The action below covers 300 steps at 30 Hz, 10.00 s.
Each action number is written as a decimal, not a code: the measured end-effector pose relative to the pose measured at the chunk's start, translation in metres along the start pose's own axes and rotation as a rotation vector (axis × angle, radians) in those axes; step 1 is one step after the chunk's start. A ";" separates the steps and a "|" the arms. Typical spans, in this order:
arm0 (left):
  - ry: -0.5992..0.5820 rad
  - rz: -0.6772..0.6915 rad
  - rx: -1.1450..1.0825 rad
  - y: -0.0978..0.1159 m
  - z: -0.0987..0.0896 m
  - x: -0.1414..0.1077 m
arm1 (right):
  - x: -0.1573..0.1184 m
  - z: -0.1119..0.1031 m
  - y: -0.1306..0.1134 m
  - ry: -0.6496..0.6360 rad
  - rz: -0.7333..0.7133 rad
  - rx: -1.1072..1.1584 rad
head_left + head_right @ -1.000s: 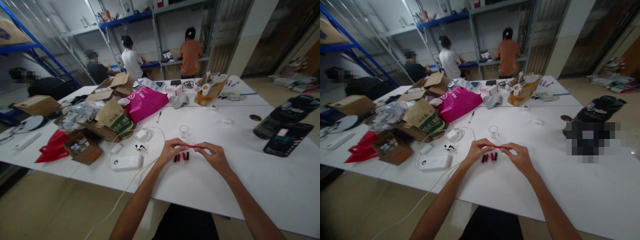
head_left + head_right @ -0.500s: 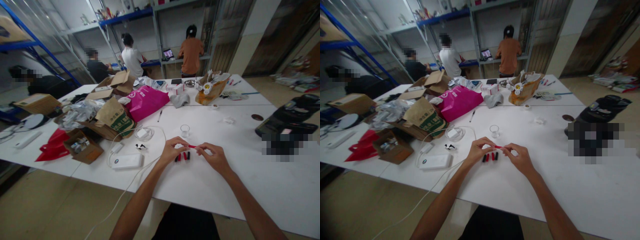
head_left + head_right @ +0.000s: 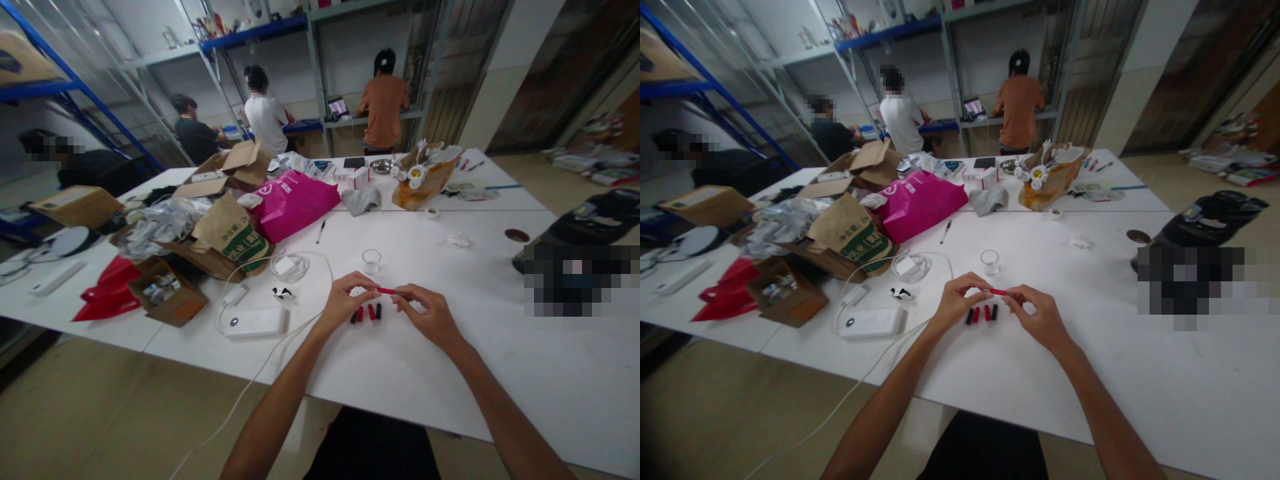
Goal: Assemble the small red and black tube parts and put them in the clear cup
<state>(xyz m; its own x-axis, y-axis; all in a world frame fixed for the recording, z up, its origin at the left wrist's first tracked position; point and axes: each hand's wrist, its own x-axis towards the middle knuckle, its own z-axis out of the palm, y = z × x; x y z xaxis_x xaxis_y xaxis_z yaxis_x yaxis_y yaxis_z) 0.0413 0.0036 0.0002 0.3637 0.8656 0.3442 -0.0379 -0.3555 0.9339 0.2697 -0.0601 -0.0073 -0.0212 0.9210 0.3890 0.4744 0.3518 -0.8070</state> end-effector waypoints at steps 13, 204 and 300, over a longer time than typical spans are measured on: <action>-0.006 0.003 -0.004 0.001 0.001 0.000 | 0.000 -0.001 -0.004 0.036 -0.033 -0.004; 0.052 -0.123 0.024 -0.004 0.004 -0.001 | 0.000 0.001 0.001 0.059 -0.003 -0.005; -0.298 -0.236 0.351 0.001 -0.034 0.000 | -0.062 -0.080 0.069 0.168 0.262 -0.297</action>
<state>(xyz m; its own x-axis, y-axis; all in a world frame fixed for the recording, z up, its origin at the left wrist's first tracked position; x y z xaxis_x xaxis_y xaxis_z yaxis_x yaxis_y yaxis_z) 0.0092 0.0152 0.0040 0.5758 0.8167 0.0377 0.3733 -0.3036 0.8767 0.3743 -0.1063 -0.0514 0.2661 0.9239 0.2748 0.6781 0.0232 -0.7346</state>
